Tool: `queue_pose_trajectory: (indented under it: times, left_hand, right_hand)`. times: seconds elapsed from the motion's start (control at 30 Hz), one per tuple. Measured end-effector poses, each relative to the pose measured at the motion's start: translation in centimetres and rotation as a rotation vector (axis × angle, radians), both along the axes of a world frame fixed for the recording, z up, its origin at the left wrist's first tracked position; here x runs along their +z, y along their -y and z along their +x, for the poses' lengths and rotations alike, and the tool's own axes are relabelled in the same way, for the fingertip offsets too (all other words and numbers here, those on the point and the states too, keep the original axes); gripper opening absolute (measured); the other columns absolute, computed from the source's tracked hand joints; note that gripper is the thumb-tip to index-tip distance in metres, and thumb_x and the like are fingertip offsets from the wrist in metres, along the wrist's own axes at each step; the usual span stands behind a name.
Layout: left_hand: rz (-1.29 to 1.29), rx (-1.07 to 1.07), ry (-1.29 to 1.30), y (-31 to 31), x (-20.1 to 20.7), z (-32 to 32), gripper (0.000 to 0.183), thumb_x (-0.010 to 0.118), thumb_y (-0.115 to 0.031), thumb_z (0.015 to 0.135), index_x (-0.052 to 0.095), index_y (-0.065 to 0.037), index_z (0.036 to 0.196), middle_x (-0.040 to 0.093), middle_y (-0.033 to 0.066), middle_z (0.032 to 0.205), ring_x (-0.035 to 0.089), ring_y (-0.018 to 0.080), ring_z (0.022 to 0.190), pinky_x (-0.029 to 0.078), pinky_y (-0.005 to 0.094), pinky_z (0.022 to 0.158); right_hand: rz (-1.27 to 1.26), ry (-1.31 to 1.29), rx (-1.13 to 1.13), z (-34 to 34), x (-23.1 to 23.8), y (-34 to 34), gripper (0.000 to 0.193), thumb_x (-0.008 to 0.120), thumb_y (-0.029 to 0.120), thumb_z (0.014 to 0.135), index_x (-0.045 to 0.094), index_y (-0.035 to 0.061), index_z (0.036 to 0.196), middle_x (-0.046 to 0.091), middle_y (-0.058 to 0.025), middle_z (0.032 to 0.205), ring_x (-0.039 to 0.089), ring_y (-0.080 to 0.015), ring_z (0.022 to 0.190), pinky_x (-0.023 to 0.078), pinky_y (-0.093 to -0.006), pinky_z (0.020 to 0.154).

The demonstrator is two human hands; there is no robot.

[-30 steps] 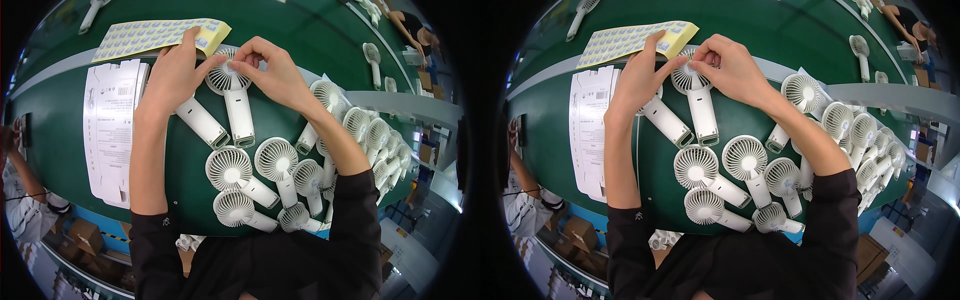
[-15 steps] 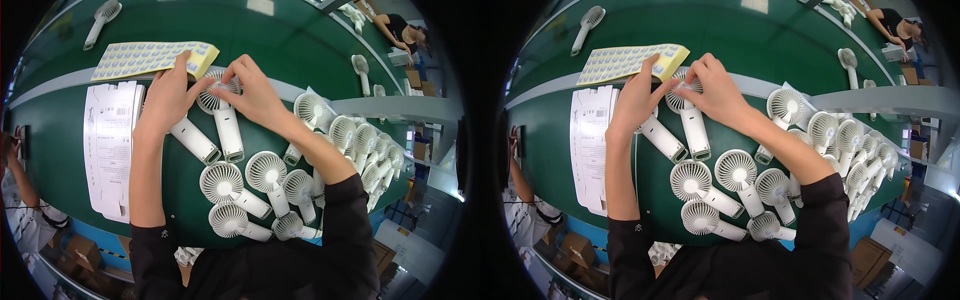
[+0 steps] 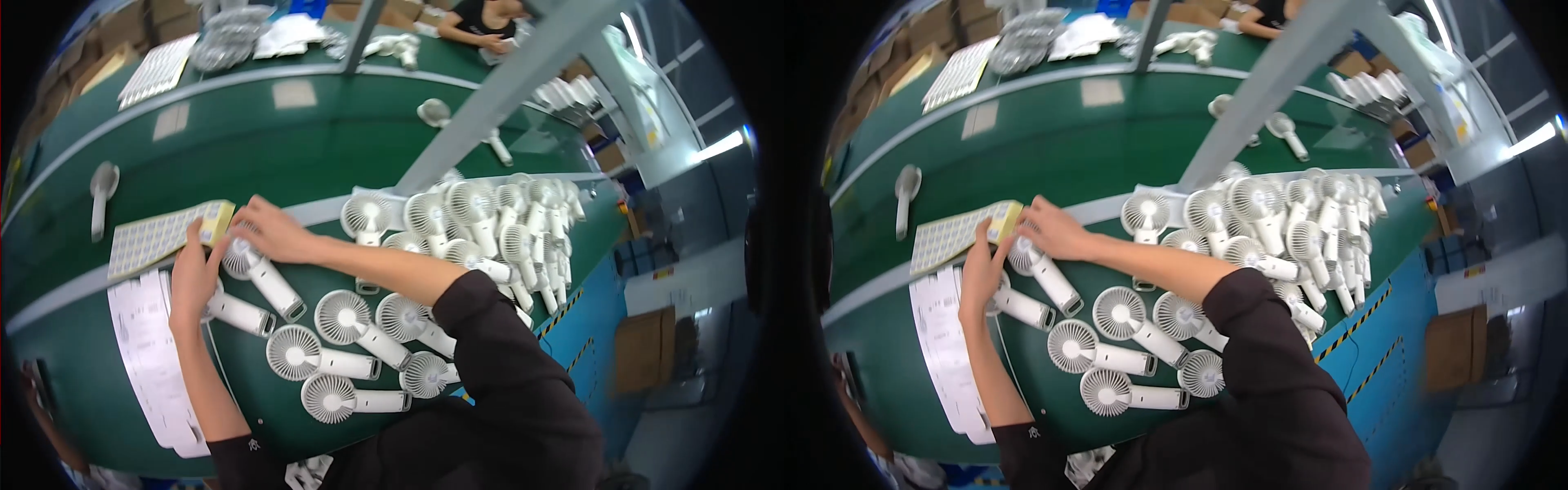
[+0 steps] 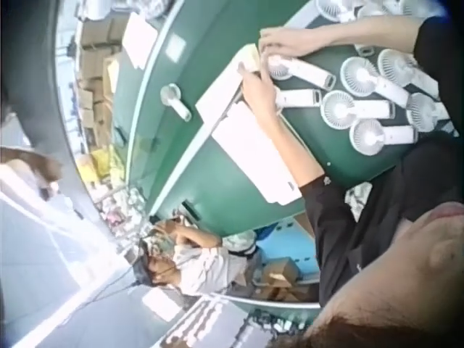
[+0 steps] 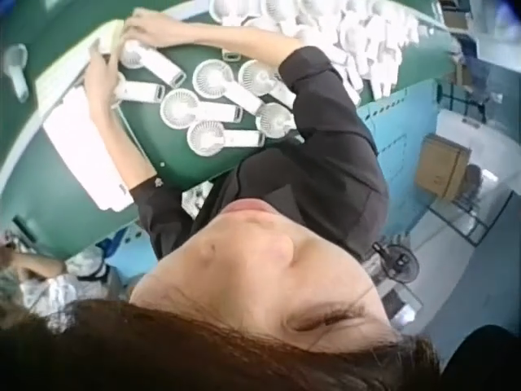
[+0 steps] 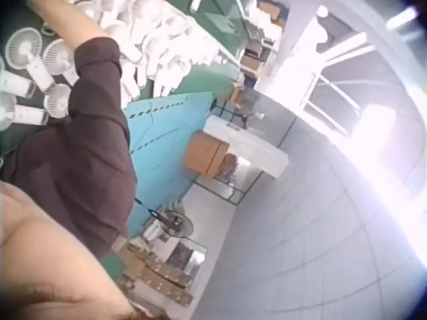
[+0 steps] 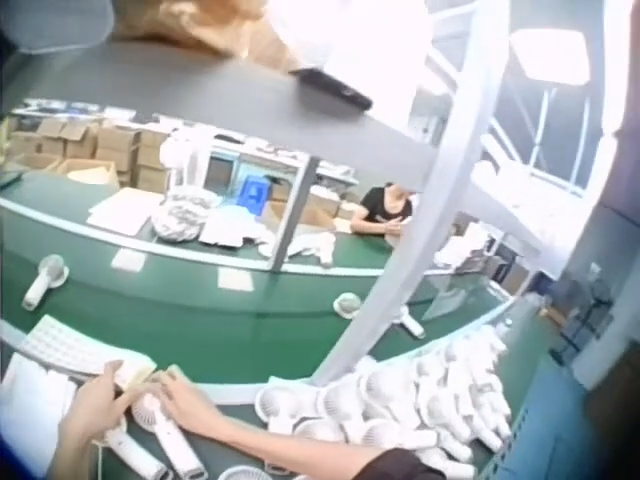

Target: Apply stickers/labels to small handheld fans on an assembly line.

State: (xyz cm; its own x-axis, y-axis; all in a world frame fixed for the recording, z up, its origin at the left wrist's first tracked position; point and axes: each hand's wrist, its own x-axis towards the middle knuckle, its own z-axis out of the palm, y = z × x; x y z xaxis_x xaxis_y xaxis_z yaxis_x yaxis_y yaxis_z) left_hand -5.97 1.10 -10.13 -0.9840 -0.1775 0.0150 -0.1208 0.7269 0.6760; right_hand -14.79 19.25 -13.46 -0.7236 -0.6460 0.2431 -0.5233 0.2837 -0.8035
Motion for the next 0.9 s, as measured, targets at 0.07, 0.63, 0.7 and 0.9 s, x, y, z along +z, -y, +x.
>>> queue_pose_trajectory:
  times: [0.07,0.63,0.7,0.9]
  left_hand:
    - [0.005,0.016,0.045,-0.9,1.1,-0.3,0.057,0.06,-0.031,0.099,0.04,-0.001,0.144,0.064,0.0316,0.115,0.061,0.0471,0.109,0.048,0.0469,0.092]
    - [0.297,0.122,-0.47,-1.1,7.3,1.3,0.044,0.045,-0.035,0.107,0.051,-0.008,0.142,0.06,0.0113,0.132,0.056,0.0204,0.114,0.039,0.0317,0.103]
    - [0.317,0.144,-0.515,-1.3,7.5,1.3,0.042,0.045,-0.032,0.107,0.052,-0.007,0.14,0.059,0.0122,0.134,0.056,0.0222,0.119,0.04,0.034,0.103]
    - [0.408,0.116,-0.744,0.9,7.0,2.2,0.038,0.052,-0.016,0.104,0.052,-0.002,0.139,0.058,0.0124,0.135,0.055,0.0211,0.121,0.042,0.0322,0.103]
  right_hand:
    - [0.036,0.019,0.025,-0.6,0.8,-0.8,0.034,0.059,0.032,0.097,0.06,0.0013,0.112,0.055,-0.0205,0.105,0.059,-0.0385,0.096,0.048,-0.046,0.084]
    - [0.342,0.102,-0.122,5.4,2.8,-3.5,0.047,0.068,0.035,0.08,0.058,-0.0075,0.097,0.068,-0.0282,0.095,0.067,-0.0412,0.09,0.053,-0.0472,0.081]
    - [0.347,0.127,-0.138,5.1,2.8,-3.5,0.049,0.068,0.036,0.08,0.058,-0.0079,0.099,0.068,-0.0266,0.094,0.068,-0.0407,0.089,0.053,-0.0465,0.081]
    - [0.343,0.243,-0.032,4.3,3.0,-1.6,0.053,0.072,0.038,0.08,0.063,-0.0071,0.107,0.07,-0.0231,0.096,0.07,-0.0363,0.089,0.054,-0.0416,0.081]
